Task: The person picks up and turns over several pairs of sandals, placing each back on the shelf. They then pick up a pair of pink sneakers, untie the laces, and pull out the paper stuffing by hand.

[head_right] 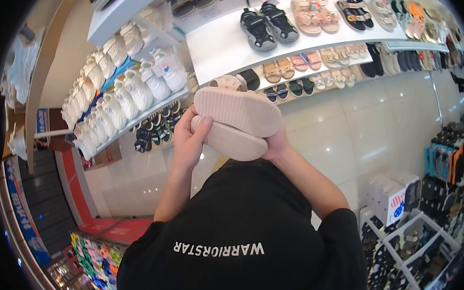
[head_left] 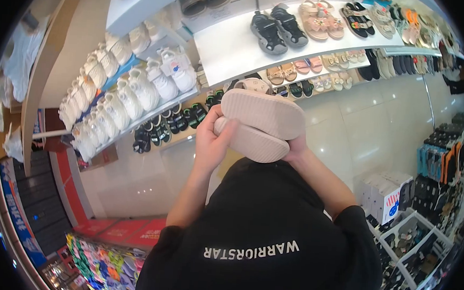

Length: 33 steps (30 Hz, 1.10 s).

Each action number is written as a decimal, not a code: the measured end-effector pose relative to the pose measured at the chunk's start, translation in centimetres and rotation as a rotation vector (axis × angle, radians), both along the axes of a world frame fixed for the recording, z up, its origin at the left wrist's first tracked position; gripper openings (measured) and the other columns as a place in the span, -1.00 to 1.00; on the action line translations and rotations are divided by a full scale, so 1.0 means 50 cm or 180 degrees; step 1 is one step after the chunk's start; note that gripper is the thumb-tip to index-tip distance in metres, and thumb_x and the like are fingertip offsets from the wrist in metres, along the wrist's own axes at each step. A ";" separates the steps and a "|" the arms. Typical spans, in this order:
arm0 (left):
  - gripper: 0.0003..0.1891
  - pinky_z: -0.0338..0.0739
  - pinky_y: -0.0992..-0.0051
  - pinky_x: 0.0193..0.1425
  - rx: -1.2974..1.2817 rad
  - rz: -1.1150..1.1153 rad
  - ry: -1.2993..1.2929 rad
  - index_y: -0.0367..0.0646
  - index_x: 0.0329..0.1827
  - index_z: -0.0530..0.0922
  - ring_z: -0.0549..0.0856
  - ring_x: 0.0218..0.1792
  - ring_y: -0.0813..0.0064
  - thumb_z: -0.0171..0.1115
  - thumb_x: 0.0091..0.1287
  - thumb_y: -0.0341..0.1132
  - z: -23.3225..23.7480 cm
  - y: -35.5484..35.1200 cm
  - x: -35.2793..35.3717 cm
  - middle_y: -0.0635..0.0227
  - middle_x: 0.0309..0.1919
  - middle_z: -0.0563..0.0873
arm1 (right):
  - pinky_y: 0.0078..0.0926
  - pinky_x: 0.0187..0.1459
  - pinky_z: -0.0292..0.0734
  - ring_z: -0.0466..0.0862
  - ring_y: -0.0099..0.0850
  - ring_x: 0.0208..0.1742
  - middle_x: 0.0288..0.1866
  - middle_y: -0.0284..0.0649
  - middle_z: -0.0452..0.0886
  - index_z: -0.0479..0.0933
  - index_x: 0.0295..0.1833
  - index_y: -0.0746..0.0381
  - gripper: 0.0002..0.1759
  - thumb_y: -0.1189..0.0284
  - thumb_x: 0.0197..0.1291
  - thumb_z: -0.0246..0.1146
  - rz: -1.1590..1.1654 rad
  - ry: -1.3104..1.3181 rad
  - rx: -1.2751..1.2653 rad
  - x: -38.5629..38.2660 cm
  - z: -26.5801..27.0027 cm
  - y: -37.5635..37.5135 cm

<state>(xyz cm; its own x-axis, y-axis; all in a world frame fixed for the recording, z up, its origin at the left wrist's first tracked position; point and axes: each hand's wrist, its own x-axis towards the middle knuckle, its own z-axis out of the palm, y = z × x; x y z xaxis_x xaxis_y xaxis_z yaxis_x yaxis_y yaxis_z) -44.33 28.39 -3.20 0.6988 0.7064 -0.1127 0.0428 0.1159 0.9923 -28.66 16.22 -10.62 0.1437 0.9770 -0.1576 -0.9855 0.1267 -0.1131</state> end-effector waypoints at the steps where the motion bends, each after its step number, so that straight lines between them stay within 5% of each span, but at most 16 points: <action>1: -0.77 0.50 0.61 0.00 -0.0065 0.0152 -0.0151 -0.29 0.07 0.54 0.60 -0.11 0.70 0.24 0.43 -0.40 -0.004 -0.005 -0.005 0.42 -0.12 0.67 | -0.07 0.32 0.52 0.56 -0.15 0.34 0.39 -0.11 0.48 0.36 0.44 0.18 -0.36 -0.03 0.47 -0.10 0.0085 0.0007 -0.0012 -0.004 -0.001 0.004; 14: -0.73 0.50 0.57 0.10 -0.0438 0.1089 -0.0367 -0.31 0.15 0.54 0.60 -0.02 0.63 0.21 0.47 -0.38 -0.035 -0.064 -0.118 0.37 -0.03 0.64 | -0.08 0.37 0.46 0.56 -0.17 0.34 0.37 -0.13 0.50 0.38 0.42 0.21 -0.37 0.01 0.47 -0.10 0.0859 -0.0071 -0.0035 -0.053 0.007 0.040; 33: -0.75 0.48 0.58 0.11 -0.0464 0.0444 -0.0234 -0.30 0.14 0.54 0.58 -0.01 0.65 0.18 0.49 -0.37 -0.032 -0.055 -0.048 0.39 -0.02 0.64 | -0.06 0.36 0.47 0.56 -0.17 0.35 0.37 -0.15 0.52 0.38 0.43 0.18 -0.35 -0.02 0.47 -0.13 0.0333 -0.0043 0.0053 -0.017 -0.005 -0.007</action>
<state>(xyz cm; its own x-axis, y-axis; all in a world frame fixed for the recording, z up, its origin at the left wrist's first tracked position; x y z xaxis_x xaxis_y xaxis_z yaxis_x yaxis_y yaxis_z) -46.74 25.64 -4.82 0.6056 0.7768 -0.1730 -0.0556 0.2581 0.9645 -29.53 15.85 -10.87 0.0430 0.9892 -0.1399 -0.9918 0.0254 -0.1253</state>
